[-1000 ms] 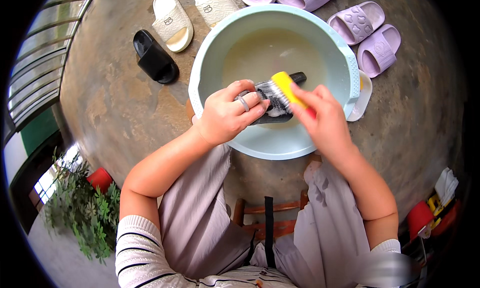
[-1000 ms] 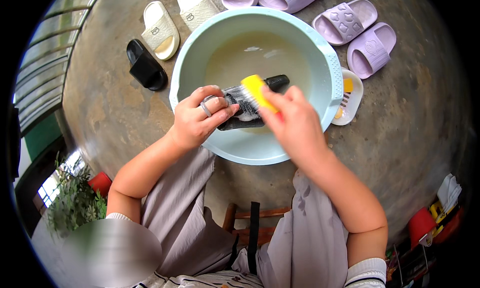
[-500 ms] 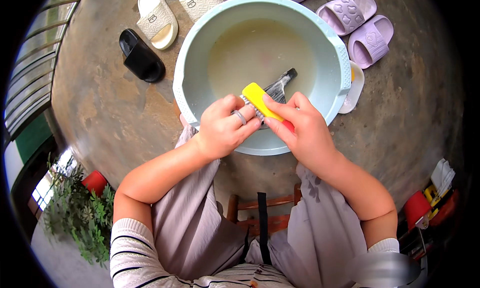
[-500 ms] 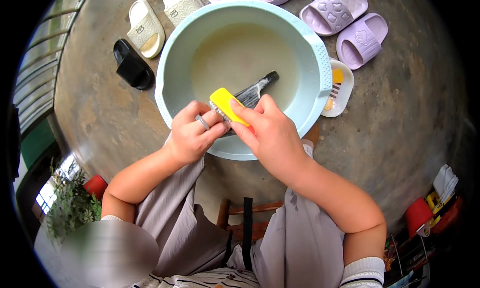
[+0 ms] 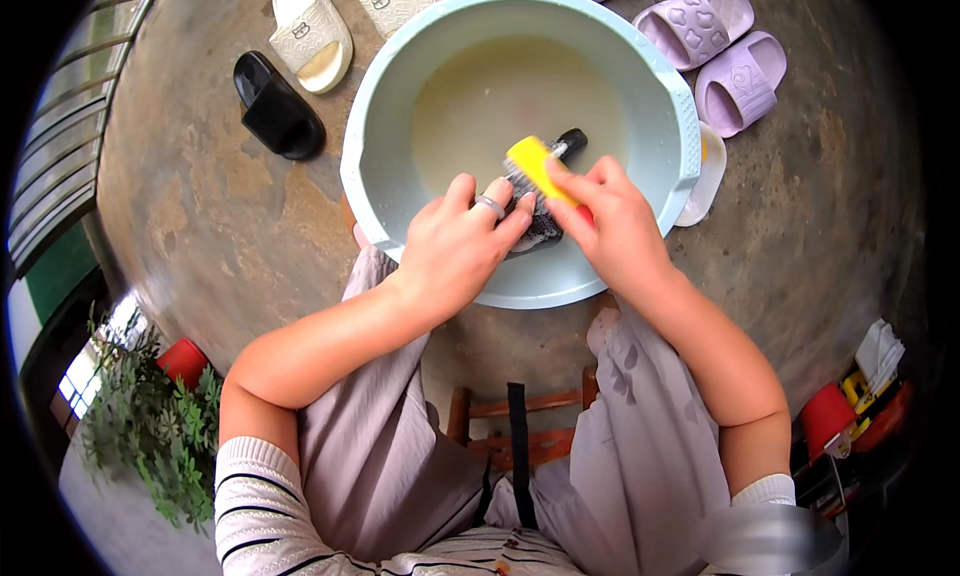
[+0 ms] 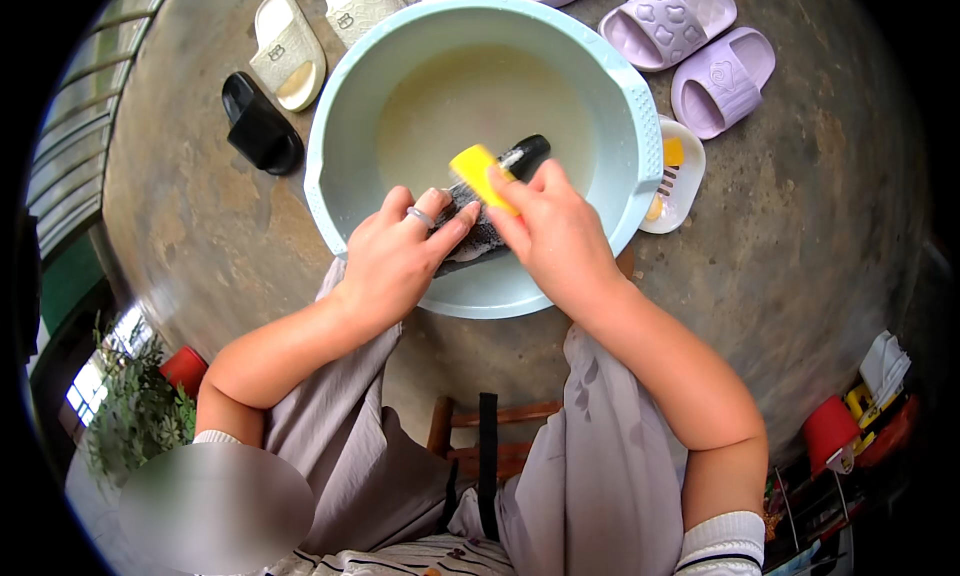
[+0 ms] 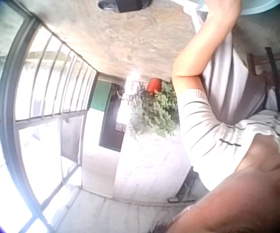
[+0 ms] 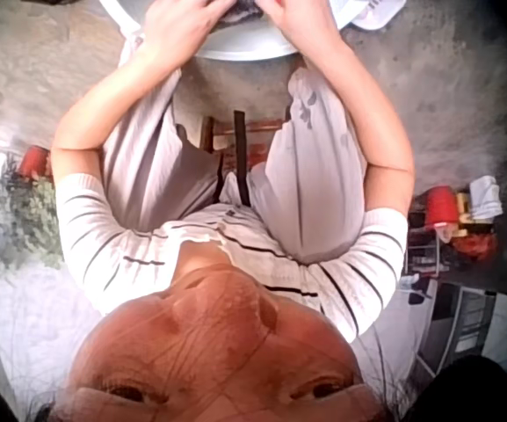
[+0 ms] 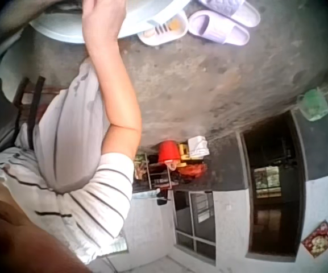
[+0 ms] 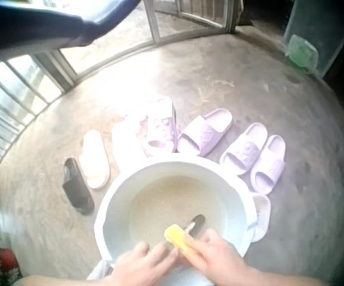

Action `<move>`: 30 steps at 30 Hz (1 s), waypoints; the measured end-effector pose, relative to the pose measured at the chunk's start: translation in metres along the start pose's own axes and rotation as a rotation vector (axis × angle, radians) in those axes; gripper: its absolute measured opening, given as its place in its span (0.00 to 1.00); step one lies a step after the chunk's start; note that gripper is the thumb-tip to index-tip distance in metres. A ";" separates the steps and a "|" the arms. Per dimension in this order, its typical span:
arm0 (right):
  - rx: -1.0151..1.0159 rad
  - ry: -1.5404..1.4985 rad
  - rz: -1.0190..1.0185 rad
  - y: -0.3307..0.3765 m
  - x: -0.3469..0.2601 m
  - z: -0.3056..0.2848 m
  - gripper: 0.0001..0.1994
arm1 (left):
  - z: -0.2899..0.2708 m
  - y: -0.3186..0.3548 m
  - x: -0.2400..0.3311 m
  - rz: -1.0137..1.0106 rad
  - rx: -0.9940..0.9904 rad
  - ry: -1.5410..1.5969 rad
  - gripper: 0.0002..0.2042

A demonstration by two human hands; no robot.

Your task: The person scrubs a black slipper with a yellow brush in a basin of water. They clean the sole and upper parts of the slipper, creating soap suds, and then place the slipper on the floor before picking up another one to continue the process.

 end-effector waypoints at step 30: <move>0.157 0.180 0.182 -0.018 0.045 -0.011 0.20 | -0.008 0.012 -0.025 -0.038 -0.029 0.154 0.27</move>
Point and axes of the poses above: each hand's wrist, its own y-axis away from the middle knuckle, its own z-axis out of the palm, x = y × z, the point moved 7 cm from there along -y, towards the middle knuckle, and after that the axes turned 8 degrees about -z, right-handed, at the moved point
